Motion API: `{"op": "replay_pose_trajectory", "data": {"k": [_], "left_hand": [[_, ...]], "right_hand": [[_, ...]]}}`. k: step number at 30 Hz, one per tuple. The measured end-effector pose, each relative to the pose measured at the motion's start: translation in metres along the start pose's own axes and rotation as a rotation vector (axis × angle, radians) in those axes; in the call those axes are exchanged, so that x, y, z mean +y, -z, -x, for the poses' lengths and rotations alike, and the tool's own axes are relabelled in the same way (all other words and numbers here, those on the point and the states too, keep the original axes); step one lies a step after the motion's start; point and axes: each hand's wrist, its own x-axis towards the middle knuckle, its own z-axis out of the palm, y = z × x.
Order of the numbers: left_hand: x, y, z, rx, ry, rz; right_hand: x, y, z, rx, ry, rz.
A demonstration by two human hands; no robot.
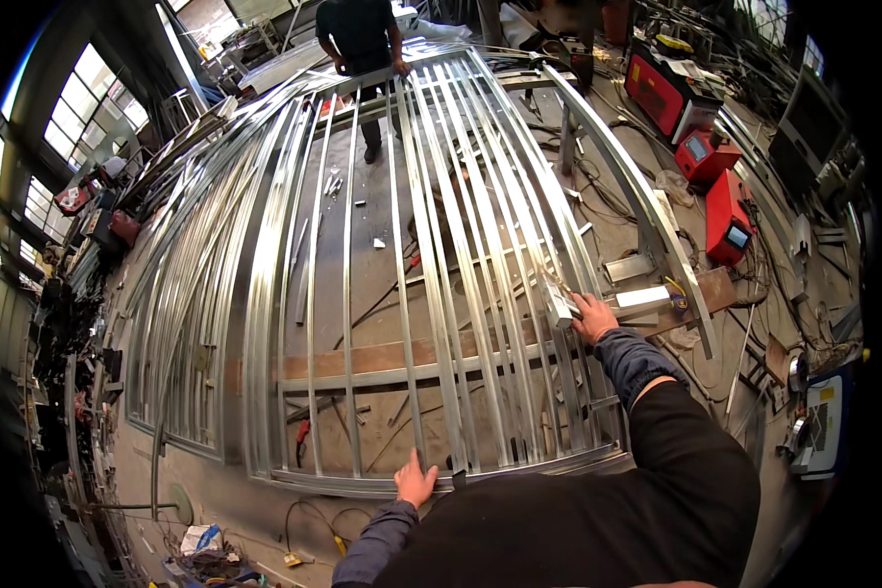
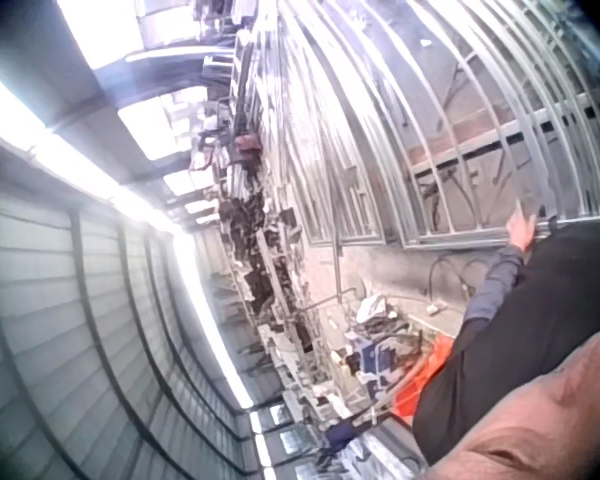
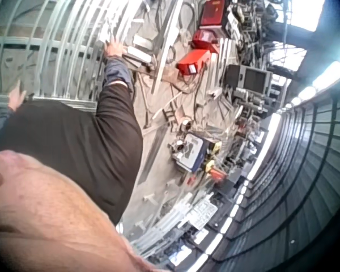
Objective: The person positions a metal bar onto a large metal frame and uses a handheld welding tool to tack weld the bar to the frame at multiple points. The person repeatedly aligns the bar and applies welds along the frame.
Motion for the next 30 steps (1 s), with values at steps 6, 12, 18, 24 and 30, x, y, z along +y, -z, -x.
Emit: {"op": "replay_pose_trajectory", "data": {"k": [6, 12, 18, 24, 30], "left_hand": [[-0.003, -0.005, -0.003, -0.017, 0.022, -0.051], [0.001, -0.004, -0.007, -0.067, 0.076, -0.066], [0.002, -0.001, -0.008, -0.080, 0.097, -0.100], [0.001, 0.000, -0.010, -0.116, 0.116, -0.115], [-0.008, -0.008, -0.010, -0.018, 0.068, -0.119]], "right_hand": [[0.002, -0.002, 0.000, -0.034, -0.005, 0.007], [0.003, -0.005, -0.003, 0.004, -0.002, 0.009], [-0.003, -0.002, -0.002, -0.016, -0.028, -0.019], [-0.005, 0.001, -0.002, -0.029, -0.032, -0.033], [-0.003, -0.003, -0.005, -0.023, -0.023, -0.061]]}}
